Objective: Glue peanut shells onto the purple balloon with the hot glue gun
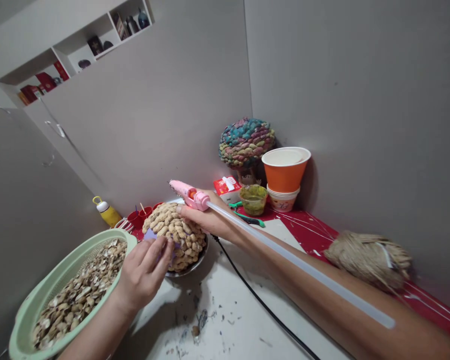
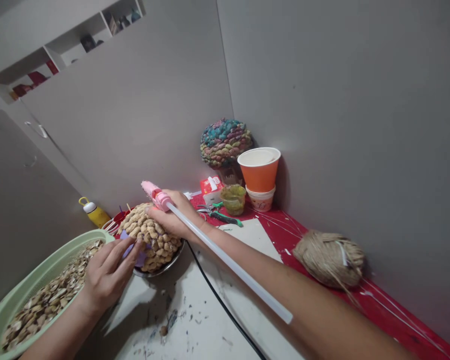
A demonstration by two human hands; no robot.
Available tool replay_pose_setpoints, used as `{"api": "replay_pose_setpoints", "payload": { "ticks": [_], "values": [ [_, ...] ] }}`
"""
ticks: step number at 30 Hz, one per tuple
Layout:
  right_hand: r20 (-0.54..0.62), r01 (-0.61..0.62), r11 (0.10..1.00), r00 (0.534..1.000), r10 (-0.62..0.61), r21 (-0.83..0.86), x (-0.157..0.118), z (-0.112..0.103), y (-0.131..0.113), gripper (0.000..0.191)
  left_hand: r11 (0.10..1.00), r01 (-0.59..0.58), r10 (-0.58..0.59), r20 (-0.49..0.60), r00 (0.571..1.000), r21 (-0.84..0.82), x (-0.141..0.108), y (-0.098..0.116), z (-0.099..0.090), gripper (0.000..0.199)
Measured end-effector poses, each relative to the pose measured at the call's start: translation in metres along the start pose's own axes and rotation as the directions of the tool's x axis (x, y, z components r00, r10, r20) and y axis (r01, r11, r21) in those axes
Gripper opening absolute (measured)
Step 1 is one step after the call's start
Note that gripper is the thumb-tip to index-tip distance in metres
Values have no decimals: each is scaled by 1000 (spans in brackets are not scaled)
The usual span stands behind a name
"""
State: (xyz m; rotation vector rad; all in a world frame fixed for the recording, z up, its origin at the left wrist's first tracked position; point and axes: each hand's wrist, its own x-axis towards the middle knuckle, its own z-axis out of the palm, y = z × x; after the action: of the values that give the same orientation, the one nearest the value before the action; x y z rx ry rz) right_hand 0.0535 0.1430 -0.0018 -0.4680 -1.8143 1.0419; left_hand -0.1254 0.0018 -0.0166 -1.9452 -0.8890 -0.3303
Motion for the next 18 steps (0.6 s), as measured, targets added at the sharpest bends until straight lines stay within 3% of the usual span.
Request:
{"api": "replay_pose_setpoints", "payload": {
  "ticks": [3, 5, 8, 11, 13, 15, 16, 18],
  "values": [
    [2, 12, 1000, 1000, -12, 5, 0, 0, 1, 25, 998, 65, -65, 26, 998, -5, 0, 3, 1, 33],
    [2, 21, 1000, 1000, -21, 11, -1, 0, 1, 24, 981, 180, -179, 20, 984, -70, 2, 8, 1, 31],
    [2, 23, 1000, 1000, -23, 13, -2, 0, -1, 26, 891, 361, -377, -6, 926, -277, 4, 21, -5, 27],
    [9, -3, 1000, 1000, 3, 13, -4, -1, -3, 26, 797, 419, -457, 19, 889, -436, -1, 38, -16, 26],
    [10, -3, 1000, 1000, 3, 15, -5, -3, -4, 25, 747, 444, -452, 112, 885, -495, -10, 50, -22, 19],
    [21, 21, 1000, 1000, -21, 11, -5, -4, -5, 24, 666, 491, -409, 275, 870, -561, -20, 60, -25, 15],
    [27, 31, 999, 999, -31, 8, -5, -5, -6, 24, 607, 533, -380, 374, 846, -589, -25, 64, -25, 14],
    [29, 33, 999, 999, -33, 2, -7, -6, -7, 24, 474, 650, -328, 566, 756, -594, -31, 71, -25, 13]
  ]
}}
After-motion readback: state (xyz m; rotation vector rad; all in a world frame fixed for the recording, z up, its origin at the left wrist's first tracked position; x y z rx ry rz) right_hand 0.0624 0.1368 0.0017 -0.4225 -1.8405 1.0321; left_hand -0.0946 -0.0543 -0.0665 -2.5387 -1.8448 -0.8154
